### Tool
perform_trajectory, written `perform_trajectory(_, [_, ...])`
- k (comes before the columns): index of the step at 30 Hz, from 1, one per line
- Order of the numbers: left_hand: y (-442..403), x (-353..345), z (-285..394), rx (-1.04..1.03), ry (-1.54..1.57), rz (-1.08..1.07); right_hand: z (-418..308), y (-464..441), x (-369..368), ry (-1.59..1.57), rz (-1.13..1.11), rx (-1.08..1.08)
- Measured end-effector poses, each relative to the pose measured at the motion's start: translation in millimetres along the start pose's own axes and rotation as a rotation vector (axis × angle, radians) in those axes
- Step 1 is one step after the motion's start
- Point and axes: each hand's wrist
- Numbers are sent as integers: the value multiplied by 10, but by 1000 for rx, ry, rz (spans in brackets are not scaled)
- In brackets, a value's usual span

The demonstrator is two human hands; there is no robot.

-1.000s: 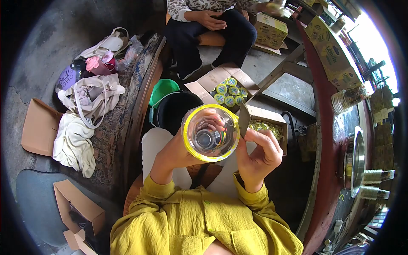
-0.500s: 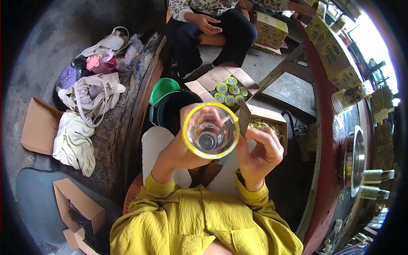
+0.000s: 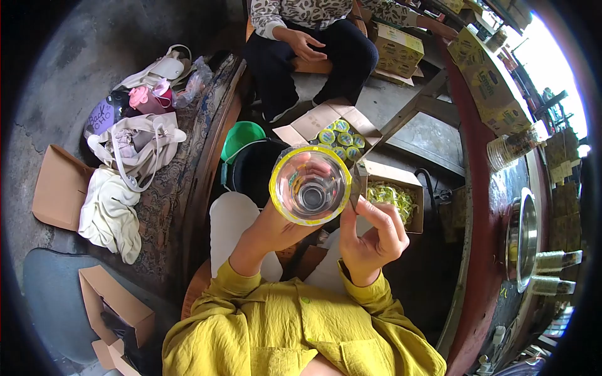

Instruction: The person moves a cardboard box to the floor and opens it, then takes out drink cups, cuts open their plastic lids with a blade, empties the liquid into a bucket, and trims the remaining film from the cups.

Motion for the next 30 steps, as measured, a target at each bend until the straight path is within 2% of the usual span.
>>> perform_trajectory(2, [23,-12,-50,18,62,0,0,-1,7,18,7,-1])
perform_trajectory(4, [37,23,-74,123,109,-54,-4,-27,15,33,16,2])
perform_trajectory(7, [37,27,-11,167,79,-55,3,-70,32,-45,-13,-43])
perform_trajectory(16, [1,81,42,193,79,-115,22,-97,69,-94,-43,-77])
perform_trajectory(19, [10,82,24,257,127,-145,12,-87,68,-92,-30,-90])
perform_trajectory(30, [40,51,-30,213,186,-129,5,-43,70,-109,5,-111])
Point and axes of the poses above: each hand's wrist, its own y-axis away from the middle knuckle, its own x-axis out of the back of the hand, z = x × y, and after that the axes turned 8 degrees about z, right-handed
